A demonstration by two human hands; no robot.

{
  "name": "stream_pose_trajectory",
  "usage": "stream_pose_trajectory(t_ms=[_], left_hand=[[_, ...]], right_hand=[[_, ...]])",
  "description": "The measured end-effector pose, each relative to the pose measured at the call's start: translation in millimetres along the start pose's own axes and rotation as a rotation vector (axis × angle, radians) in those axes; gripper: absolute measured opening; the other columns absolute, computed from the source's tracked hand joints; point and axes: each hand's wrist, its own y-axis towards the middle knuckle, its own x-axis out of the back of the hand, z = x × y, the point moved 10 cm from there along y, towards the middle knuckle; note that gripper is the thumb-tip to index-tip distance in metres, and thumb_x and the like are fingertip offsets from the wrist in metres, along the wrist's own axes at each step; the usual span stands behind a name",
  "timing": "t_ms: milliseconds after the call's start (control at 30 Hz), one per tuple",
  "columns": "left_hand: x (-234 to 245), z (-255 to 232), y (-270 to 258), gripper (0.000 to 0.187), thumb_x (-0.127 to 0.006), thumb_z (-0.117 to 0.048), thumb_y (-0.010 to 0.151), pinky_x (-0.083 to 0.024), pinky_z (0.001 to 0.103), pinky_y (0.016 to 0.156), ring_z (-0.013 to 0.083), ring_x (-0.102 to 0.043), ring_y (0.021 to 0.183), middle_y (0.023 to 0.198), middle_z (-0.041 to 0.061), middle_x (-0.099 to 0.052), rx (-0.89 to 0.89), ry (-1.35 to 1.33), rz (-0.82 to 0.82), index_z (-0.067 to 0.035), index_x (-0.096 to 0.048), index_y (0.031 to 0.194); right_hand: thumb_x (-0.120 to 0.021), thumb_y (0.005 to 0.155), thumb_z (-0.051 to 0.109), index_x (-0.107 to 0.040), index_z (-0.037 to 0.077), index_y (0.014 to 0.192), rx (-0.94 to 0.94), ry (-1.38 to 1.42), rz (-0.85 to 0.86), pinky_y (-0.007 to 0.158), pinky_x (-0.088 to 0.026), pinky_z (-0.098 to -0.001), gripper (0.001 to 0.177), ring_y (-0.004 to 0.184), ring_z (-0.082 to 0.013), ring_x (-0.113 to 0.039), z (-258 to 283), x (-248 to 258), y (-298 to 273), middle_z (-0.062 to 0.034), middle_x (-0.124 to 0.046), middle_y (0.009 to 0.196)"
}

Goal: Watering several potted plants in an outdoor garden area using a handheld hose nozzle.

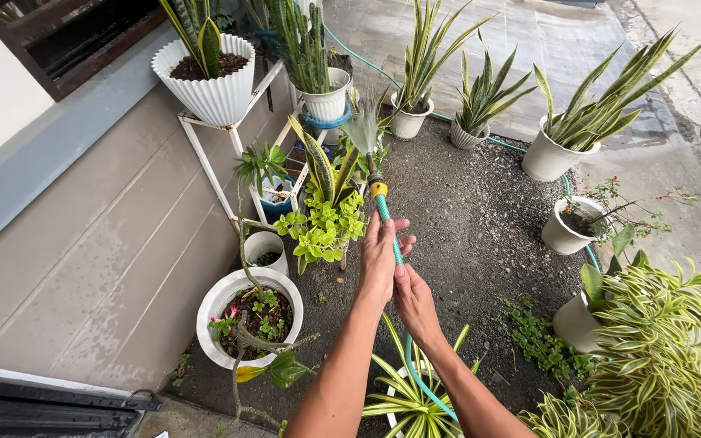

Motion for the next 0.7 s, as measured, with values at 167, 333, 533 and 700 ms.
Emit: stream_pose_trajectory(t_ms=[167,333,533,700], left_hand=[[-12.6,14.7,3.2,0.033,-0.043,-0.02,0.108,-0.059,0.026,0.077,0.0139,-0.071,0.086,0.13,0.011,-0.067,0.029,0.014,0.07,-0.012,-0.043,0.14],[-20.8,27.4,10.4,0.027,-0.04,-0.021,0.11,-0.061,0.026,0.083,0.0149,-0.073,0.093,0.14,0.011,-0.065,0.025,0.047,0.116,-0.006,-0.045,0.131],[-31.2,32.7,9.5,0.03,-0.043,-0.019,0.108,-0.06,0.027,0.083,0.0145,-0.072,0.094,0.14,0.011,-0.063,0.04,0.029,0.122,-0.008,-0.045,0.136],[-35.5,40.2,10.3,0.033,-0.043,-0.018,0.108,-0.06,0.027,0.082,0.0151,-0.073,0.095,0.139,0.012,-0.064,0.041,-0.003,0.14,-0.007,-0.046,0.139]], right_hand=[[-0.045,0.108,0.045,-0.059,0.008,0.097,0.002,0.037,-0.01,0.051,-0.03,-0.0236,0.041,0.059,-0.0048,-0.037,-1.5,10.8,5.1,0.0076,-0.044,0.07],[-0.045,0.108,0.042,-0.061,0.008,0.1,-0.004,0.098,-0.064,0.051,-0.03,-0.0233,0.039,0.059,-0.0046,-0.037,2.3,18.8,5.7,0.0076,-0.046,0.071],[-0.044,0.109,0.043,-0.061,0.007,0.103,0.003,0.15,-0.069,0.052,-0.031,-0.0228,0.039,0.061,-0.004,-0.038,-3.2,31.0,9.4,0.0079,-0.048,0.073],[-0.043,0.109,0.045,-0.06,0.007,0.101,0.005,0.1,-0.075,0.051,-0.029,-0.0229,0.042,0.058,-0.0045,-0.036,11.1,34.5,4.9,0.0075,-0.048,0.071]])
